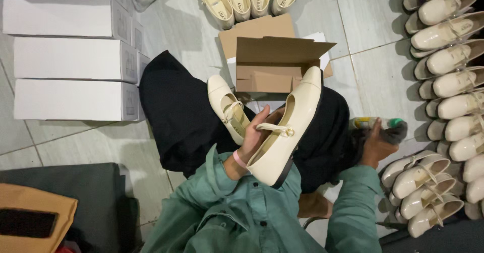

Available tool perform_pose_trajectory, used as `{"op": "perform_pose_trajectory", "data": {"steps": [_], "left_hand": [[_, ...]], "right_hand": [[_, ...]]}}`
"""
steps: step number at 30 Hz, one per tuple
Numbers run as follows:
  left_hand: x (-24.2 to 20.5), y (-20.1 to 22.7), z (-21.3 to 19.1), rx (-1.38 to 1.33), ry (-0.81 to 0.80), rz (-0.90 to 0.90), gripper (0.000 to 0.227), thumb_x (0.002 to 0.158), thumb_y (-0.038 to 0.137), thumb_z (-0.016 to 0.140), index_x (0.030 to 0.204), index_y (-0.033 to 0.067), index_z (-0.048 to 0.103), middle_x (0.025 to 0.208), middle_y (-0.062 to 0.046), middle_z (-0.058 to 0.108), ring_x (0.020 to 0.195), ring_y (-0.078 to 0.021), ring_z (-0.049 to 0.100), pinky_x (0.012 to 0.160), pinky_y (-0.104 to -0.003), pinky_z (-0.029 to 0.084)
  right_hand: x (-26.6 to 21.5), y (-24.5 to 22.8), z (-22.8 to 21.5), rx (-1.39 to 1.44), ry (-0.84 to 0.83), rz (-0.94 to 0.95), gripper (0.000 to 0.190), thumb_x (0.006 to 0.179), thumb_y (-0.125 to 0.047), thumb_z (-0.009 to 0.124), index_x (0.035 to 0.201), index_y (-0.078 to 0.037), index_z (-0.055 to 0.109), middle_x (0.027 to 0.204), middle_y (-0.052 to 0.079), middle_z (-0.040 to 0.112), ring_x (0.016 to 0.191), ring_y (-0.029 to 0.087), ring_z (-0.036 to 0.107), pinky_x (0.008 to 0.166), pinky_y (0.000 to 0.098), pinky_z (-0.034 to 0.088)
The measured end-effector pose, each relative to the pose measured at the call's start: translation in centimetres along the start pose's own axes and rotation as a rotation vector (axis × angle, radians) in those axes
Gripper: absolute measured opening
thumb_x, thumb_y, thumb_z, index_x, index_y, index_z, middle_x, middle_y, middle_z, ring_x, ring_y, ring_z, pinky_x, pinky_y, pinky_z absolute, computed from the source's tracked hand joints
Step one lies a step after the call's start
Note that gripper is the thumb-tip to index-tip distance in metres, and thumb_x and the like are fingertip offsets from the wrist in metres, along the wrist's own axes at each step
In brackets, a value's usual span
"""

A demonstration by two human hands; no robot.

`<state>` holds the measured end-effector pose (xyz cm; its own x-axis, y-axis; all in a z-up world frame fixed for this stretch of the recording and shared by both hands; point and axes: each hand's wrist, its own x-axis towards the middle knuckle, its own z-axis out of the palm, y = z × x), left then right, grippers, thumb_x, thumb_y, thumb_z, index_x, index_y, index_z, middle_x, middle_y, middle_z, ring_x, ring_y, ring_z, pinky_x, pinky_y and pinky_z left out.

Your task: The person sits on the floor and wipes a pair of white shoes with a cloth. They place the shoes into a cardboard box, cover them with tissue paper, and close the box. The person then picks up another pair of shoes and repeats the cleaning and packing process.

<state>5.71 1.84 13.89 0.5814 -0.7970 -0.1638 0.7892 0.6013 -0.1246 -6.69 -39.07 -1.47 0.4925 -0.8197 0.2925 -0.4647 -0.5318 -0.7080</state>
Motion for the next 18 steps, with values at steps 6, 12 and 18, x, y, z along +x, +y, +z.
{"op": "perform_pose_trajectory", "data": {"steps": [6, 12, 18], "left_hand": [[0.3, 0.5, 0.6, 0.058, 0.007, -0.009, 0.068, 0.108, 0.058, 0.045, 0.15, 0.0055, 0.047, 0.115, -0.016, 0.071, 0.091, -0.0298, 0.074, 0.079, -0.043, 0.062], [1.0, -0.3, -2.1, 0.144, 0.046, -0.045, 0.055, 0.11, 0.043, 0.051, 0.153, 0.0079, 0.047, 0.118, -0.013, 0.07, 0.093, -0.0244, 0.072, 0.081, -0.038, 0.061], [2.2, -1.6, -4.2, 0.459, 0.091, -0.022, 0.056, 0.1, 0.013, 0.062, 0.154, 0.0032, 0.049, 0.127, -0.011, 0.067, 0.104, -0.0159, 0.069, 0.09, -0.03, 0.058]], "right_hand": [[-2.6, -2.2, -2.8, -0.122, 0.032, -0.407, 0.029, 0.114, -0.006, 0.058, 0.137, 0.01, 0.061, 0.124, 0.022, 0.068, 0.114, 0.034, 0.07, 0.099, 0.042, 0.057], [-9.5, -9.0, -8.1, 0.112, -0.287, -0.542, 0.03, 0.109, -0.018, 0.051, 0.118, 0.01, 0.061, 0.099, 0.022, 0.066, 0.083, 0.037, 0.063, 0.075, 0.0438, 0.052], [-10.6, -22.7, -9.2, 0.222, -0.711, -0.835, 0.036, 0.088, -0.028, 0.071, 0.102, 0.004, 0.065, 0.084, 0.017, 0.064, 0.07, 0.036, 0.063, 0.064, 0.0432, 0.051]]}}
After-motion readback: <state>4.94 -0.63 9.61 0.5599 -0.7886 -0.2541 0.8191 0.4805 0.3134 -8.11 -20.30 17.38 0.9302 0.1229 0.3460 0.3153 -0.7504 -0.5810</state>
